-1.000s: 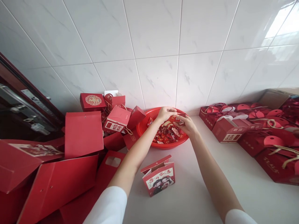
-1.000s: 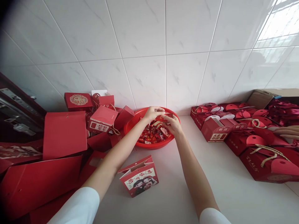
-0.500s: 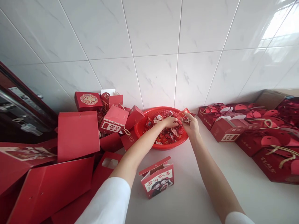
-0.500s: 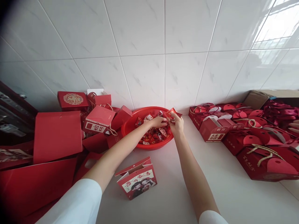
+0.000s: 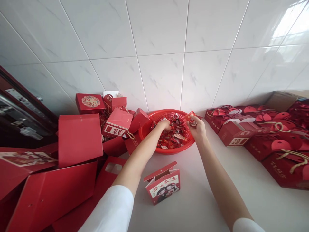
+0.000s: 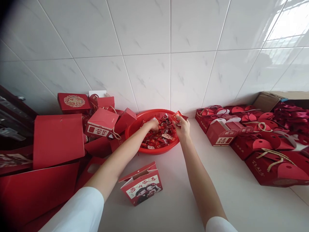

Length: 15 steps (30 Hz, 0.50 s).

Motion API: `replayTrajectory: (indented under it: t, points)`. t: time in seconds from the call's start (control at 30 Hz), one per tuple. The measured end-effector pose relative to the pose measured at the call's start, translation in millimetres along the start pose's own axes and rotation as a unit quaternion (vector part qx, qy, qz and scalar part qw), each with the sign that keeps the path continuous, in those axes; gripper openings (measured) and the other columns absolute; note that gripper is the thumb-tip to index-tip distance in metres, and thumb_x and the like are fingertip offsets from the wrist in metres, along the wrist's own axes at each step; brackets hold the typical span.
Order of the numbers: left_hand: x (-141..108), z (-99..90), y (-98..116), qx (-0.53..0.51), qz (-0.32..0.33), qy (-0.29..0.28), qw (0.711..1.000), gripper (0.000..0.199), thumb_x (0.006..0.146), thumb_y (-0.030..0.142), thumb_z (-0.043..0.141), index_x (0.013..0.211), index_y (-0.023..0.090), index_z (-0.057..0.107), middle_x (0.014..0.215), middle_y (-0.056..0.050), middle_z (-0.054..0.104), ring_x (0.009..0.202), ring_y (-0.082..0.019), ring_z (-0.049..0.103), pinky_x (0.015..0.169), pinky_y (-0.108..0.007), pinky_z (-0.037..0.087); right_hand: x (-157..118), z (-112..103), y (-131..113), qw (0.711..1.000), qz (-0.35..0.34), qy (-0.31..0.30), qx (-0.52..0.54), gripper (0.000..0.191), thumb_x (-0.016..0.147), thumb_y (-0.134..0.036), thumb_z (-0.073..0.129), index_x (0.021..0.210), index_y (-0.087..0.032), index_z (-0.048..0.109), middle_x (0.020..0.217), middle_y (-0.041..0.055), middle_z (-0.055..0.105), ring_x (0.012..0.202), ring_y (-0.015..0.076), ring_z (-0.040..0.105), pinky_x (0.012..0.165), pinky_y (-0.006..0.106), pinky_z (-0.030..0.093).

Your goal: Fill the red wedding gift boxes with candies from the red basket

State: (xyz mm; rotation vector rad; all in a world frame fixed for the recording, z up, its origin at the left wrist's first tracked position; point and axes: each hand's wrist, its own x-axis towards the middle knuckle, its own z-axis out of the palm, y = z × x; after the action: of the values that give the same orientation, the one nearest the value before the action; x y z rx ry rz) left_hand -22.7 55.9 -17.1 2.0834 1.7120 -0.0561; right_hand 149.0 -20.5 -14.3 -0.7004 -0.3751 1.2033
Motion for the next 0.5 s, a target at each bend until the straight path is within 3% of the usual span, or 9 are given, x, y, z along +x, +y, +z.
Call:
replayTrajectory:
  t: [0.1, 0.2, 0.3, 0.4, 0.5]
  points:
    - [0, 1.4, 4, 0.009, 0.007, 0.029, 1.000, 0.027, 0.075, 0.019, 0.070, 0.101, 0.015, 0.075, 0.112, -0.015, 0.074, 0.110, -0.031, 0.067, 0.096, -0.036, 0.052, -1, 0, 0, 1.000, -0.003, 0.002, -0.006, 0.025, 0.053, -0.014, 0.082, 0.066, -0.021, 0.061, 0.068, -0.0021, 0.068, 0.071, 0.0159, 0.067, 0.052, 0.022, 0.054]
    - [1, 2.7, 6, 0.007, 0.038, 0.034, 0.999, 0.038, 0.083, 0.020, 0.061, 0.120, 0.023, 0.071, 0.126, -0.006, 0.072, 0.119, -0.024, 0.065, 0.101, -0.027, 0.048, -1, 1, 0, 1.000, -0.004, -0.006, -0.014, 0.027, 0.052, -0.016, 0.084, 0.067, -0.020, 0.062, 0.067, -0.0025, 0.068, 0.070, 0.0153, 0.067, 0.053, 0.022, 0.054]
    - [4, 5.9, 7, 0.014, 0.067, 0.013, 0.998, 0.052, 0.078, 0.023, 0.068, 0.130, 0.031, 0.066, 0.135, 0.001, 0.068, 0.122, -0.022, 0.063, 0.100, -0.023, 0.047, -2, 2, 0, 1.000, -0.003, -0.012, -0.014, 0.028, 0.051, -0.015, 0.085, 0.067, -0.019, 0.062, 0.067, -0.0030, 0.068, 0.067, 0.0143, 0.066, 0.053, 0.022, 0.053]
    - [8, 11.4, 9, 0.031, 0.083, -0.009, 0.996, 0.065, 0.068, 0.023, 0.076, 0.131, 0.032, 0.064, 0.136, -0.001, 0.068, 0.121, -0.026, 0.064, 0.097, -0.027, 0.050, -3, 2, 0, 1.000, 0.000, -0.015, -0.012, 0.029, 0.049, -0.014, 0.085, 0.068, -0.019, 0.063, 0.066, -0.0032, 0.068, 0.066, 0.0142, 0.066, 0.052, 0.022, 0.053]
    - [10, 16.2, 12, 0.053, 0.095, -0.023, 0.994, 0.064, 0.063, 0.022, 0.078, 0.125, 0.030, 0.067, 0.131, -0.004, 0.070, 0.119, -0.028, 0.065, 0.095, -0.030, 0.052, -2, 1, -1, 1.000, 0.002, -0.020, -0.024, 0.029, 0.049, -0.015, 0.086, 0.069, -0.019, 0.064, 0.067, -0.0029, 0.069, 0.068, 0.0151, 0.066, 0.054, 0.023, 0.054]
